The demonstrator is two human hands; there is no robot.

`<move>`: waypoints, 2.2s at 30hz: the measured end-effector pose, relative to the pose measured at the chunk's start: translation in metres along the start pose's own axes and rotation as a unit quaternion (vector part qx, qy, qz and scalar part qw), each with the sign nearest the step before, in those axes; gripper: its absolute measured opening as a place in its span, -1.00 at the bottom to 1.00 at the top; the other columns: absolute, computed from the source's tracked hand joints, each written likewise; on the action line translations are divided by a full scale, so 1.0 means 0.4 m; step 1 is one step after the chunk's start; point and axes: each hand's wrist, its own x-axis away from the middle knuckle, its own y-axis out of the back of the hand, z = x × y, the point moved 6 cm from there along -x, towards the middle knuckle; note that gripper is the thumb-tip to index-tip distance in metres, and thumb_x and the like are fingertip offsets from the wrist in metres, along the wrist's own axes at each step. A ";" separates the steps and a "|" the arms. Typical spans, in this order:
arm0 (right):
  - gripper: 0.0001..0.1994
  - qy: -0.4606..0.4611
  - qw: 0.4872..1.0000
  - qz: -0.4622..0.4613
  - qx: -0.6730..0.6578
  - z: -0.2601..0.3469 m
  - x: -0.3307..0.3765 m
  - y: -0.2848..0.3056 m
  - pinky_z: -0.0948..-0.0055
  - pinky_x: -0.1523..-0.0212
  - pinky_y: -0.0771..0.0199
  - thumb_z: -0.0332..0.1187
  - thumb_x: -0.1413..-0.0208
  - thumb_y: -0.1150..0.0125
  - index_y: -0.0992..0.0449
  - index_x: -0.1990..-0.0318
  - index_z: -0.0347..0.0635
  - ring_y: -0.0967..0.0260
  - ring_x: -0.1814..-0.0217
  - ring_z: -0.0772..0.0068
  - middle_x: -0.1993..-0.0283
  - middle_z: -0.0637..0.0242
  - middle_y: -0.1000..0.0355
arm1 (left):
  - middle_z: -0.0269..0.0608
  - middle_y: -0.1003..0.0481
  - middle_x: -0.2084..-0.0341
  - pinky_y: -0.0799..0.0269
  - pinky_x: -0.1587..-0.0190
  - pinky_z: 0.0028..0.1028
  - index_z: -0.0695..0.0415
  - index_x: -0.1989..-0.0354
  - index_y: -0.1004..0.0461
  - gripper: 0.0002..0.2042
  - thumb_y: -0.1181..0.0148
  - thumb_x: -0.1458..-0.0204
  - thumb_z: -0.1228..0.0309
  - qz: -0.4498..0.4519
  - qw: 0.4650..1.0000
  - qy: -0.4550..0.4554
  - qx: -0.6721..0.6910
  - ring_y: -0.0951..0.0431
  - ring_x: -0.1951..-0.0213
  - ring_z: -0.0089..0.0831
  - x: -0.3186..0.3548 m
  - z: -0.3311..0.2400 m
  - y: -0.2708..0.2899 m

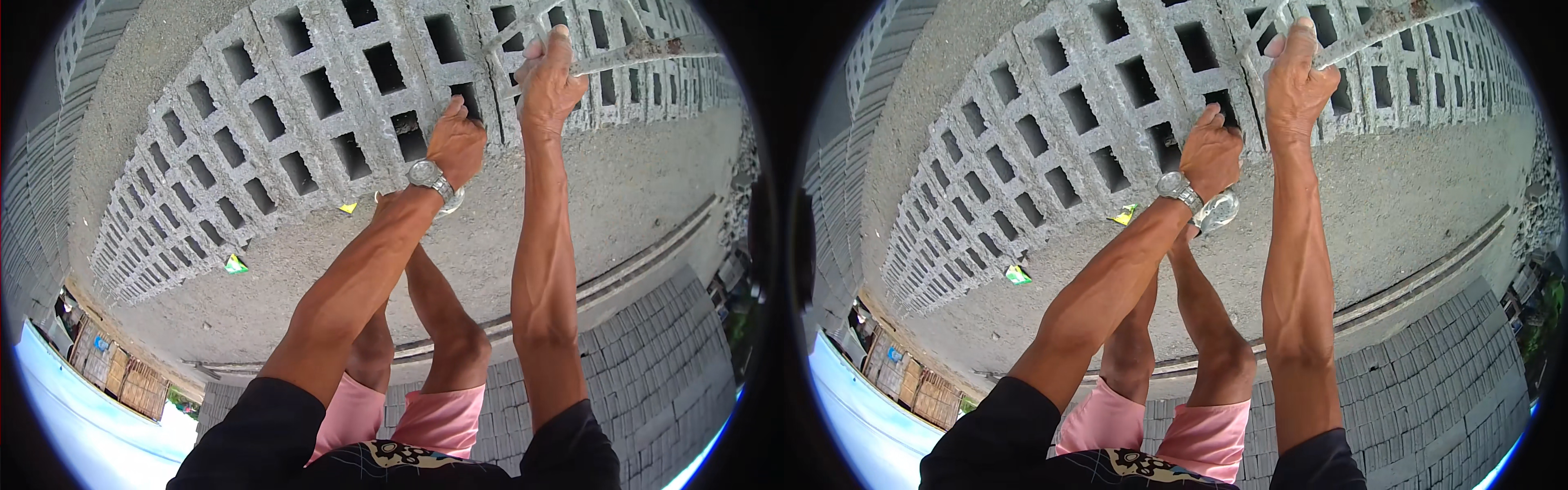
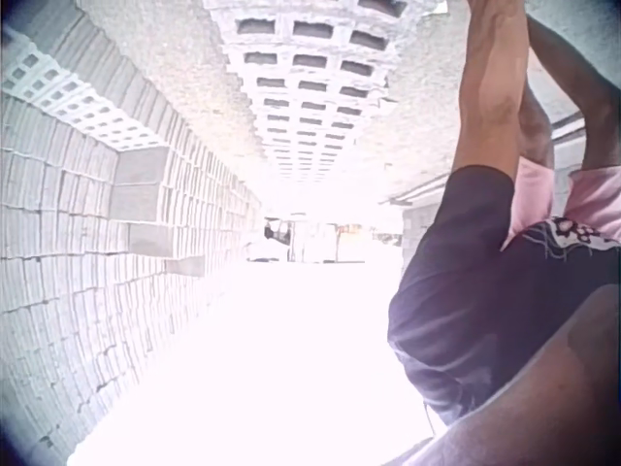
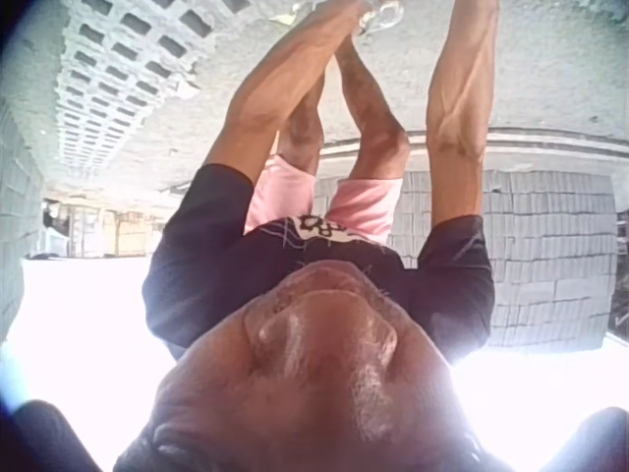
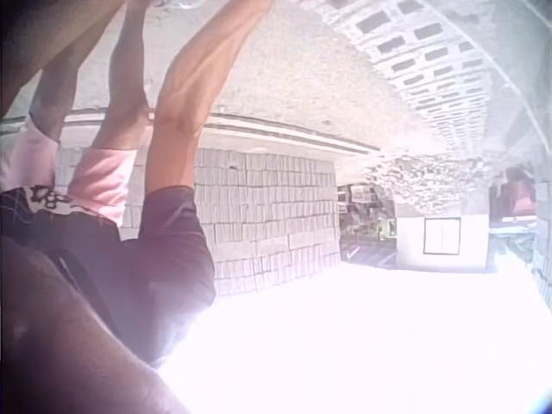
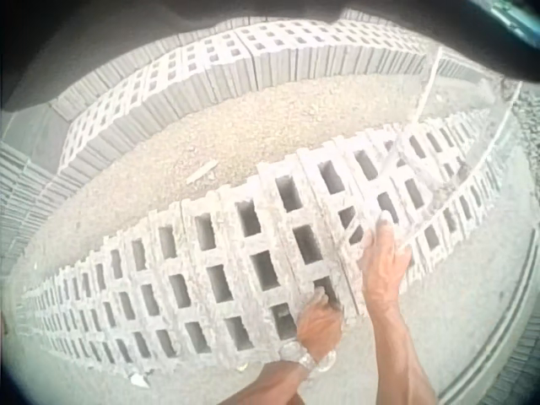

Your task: The person places a metal tool against a cinder block stack, sets it down, and then picks up individual cinder blocks from the ground by hand and stacks them onto a pile.

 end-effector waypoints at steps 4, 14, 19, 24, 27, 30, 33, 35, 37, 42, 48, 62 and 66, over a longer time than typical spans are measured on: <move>-0.57 -0.008 0.991 -0.089 -0.096 0.106 0.033 0.109 0.43 0.45 -0.26 -0.04 -0.22 -0.12 -0.48 0.47 -0.27 -0.17 0.60 0.57 0.64 0.44 -0.29 | 0.02 -0.55 0.57 -0.13 -0.28 -0.28 0.24 0.59 -0.50 -0.82 -0.21 0.28 0.36 0.028 0.999 -0.021 0.015 -0.55 0.24 -0.19 -0.007 -0.014 0.041; -0.66 -0.220 0.854 -0.359 -0.307 -0.272 0.306 0.492 0.42 0.55 -0.14 -0.08 -0.17 -0.18 -0.44 0.45 -0.17 -0.10 0.64 0.56 0.58 0.43 -0.29 | 0.02 -0.51 0.62 -0.15 -0.24 -0.21 0.24 0.61 -0.52 -0.66 -0.46 0.30 0.19 0.045 0.997 -0.052 -0.020 -0.54 0.31 -0.12 -0.033 -0.040 0.066; -0.65 -0.371 0.753 -0.443 -0.316 -0.497 0.419 0.463 0.42 0.58 -0.11 -0.13 -0.14 -0.21 -0.46 0.54 -0.21 -0.09 0.66 0.55 0.67 0.43 -0.27 | -0.02 -0.49 0.63 -0.16 -0.19 -0.21 0.22 0.68 -0.48 -0.61 -0.47 0.33 0.12 0.058 0.991 -0.058 -0.104 -0.50 0.34 -0.13 -0.034 -0.059 0.026; -0.59 -0.414 0.693 -0.465 -0.363 -0.544 0.434 0.391 0.43 0.50 -0.24 -0.09 -0.15 -0.20 -0.50 0.54 -0.30 -0.23 0.61 0.48 0.64 0.35 -0.37 | 0.04 -0.45 0.65 -0.22 -0.10 -0.13 0.33 0.67 -0.46 -0.48 -0.46 0.25 0.03 0.110 0.975 -0.064 -0.182 -0.48 0.31 -0.03 -0.026 -0.030 0.020; -0.60 -0.353 0.748 -0.462 -0.320 -0.580 0.439 0.422 0.42 0.47 -0.31 -0.12 -0.17 -0.18 -0.53 0.52 -0.31 -0.32 0.57 0.43 0.61 0.31 -0.43 | -0.29 -0.38 0.61 -0.29 0.39 -0.43 0.26 0.70 -0.29 -0.54 -0.54 0.21 0.27 0.147 0.987 0.066 -0.001 -0.27 0.49 -0.48 -0.025 -0.012 0.061; -0.68 -0.321 0.754 -0.469 -0.330 -0.557 0.426 0.464 0.41 0.51 -0.32 -0.20 -0.19 -0.16 -0.57 0.47 -0.27 -0.34 0.57 0.48 0.61 0.35 -0.44 | -0.38 -0.32 0.69 -0.16 0.50 -0.46 0.18 0.75 -0.23 -0.52 -0.54 0.16 0.34 0.225 0.961 0.164 -0.001 -0.19 0.59 -0.57 -0.043 -0.042 0.169; -0.73 -0.258 0.690 -0.509 -0.445 -0.522 0.389 0.510 0.58 0.67 -0.10 -0.20 -0.11 -0.25 -0.50 0.40 -0.26 -0.09 0.71 0.66 0.58 0.40 -0.36 | -0.43 -0.23 0.71 -0.10 0.52 -0.49 0.11 0.76 -0.11 -0.45 -0.53 0.13 0.32 0.228 0.961 0.152 -0.019 -0.11 0.59 -0.59 -0.044 -0.045 0.179; -0.68 -0.277 0.714 -0.480 -0.427 -0.526 0.372 0.486 0.52 0.62 -0.17 -0.16 -0.15 -0.21 -0.52 0.45 -0.29 -0.18 0.65 0.62 0.60 0.38 -0.38 | -0.44 -0.22 0.71 -0.10 0.52 -0.49 0.10 0.75 -0.10 -0.44 -0.54 0.14 0.31 0.218 0.967 0.128 -0.027 -0.10 0.59 -0.59 -0.054 -0.024 0.193; -0.61 -0.296 0.741 -0.448 -0.404 -0.546 0.353 0.429 0.47 0.57 -0.24 -0.13 -0.18 -0.16 -0.55 0.50 -0.31 -0.26 0.60 0.59 0.62 0.37 -0.39 | -0.45 -0.20 0.72 -0.10 0.52 -0.48 0.10 0.75 -0.09 -0.43 -0.55 0.15 0.30 0.209 0.972 0.107 -0.030 -0.09 0.60 -0.59 -0.058 -0.015 0.191; -0.62 -0.289 0.811 -0.415 -0.294 -0.671 0.325 0.295 0.49 0.65 -0.12 -0.10 -0.16 -0.22 -0.49 0.48 -0.27 -0.15 0.68 0.62 0.63 0.46 -0.31 | -0.54 -0.10 0.72 0.02 0.59 -0.54 0.01 0.73 -0.05 -0.40 -0.56 0.15 0.24 0.197 0.978 0.068 0.008 -0.03 0.59 -0.65 -0.039 -0.040 0.163; -0.54 -0.348 0.786 -0.377 -0.346 -0.595 0.346 0.336 0.40 0.47 -0.25 -0.10 -0.17 -0.18 -0.47 0.66 -0.26 -0.23 0.60 0.52 0.67 0.41 -0.36 | -0.42 -0.16 0.67 -0.14 0.46 -0.49 0.11 0.71 -0.11 -0.44 -0.56 0.17 0.29 0.213 0.973 0.088 -0.015 -0.10 0.55 -0.54 -0.050 -0.025 0.172; -0.57 -0.398 0.683 -0.482 -0.378 -0.624 0.437 0.476 0.51 0.63 -0.15 -0.05 -0.10 -0.24 -0.45 0.60 -0.23 -0.18 0.67 0.56 0.64 0.39 -0.32 | 0.20 -0.53 0.11 -0.36 -0.07 -0.14 0.40 0.13 -0.54 -0.49 -0.44 0.08 0.16 0.080 0.991 -0.095 -0.046 -0.52 0.05 0.02 -0.136 -0.245 0.171; -0.56 -0.392 0.685 -0.464 -0.403 -0.612 0.390 0.449 0.52 0.63 -0.15 -0.03 -0.11 -0.22 -0.45 0.60 -0.24 -0.17 0.67 0.57 0.64 0.40 -0.33 | 0.25 -0.50 0.51 -0.26 -0.17 -0.09 0.58 0.37 -0.50 -0.32 -0.42 0.15 -0.03 0.172 0.965 -0.061 -0.191 -0.51 0.28 0.12 -0.226 -0.225 0.028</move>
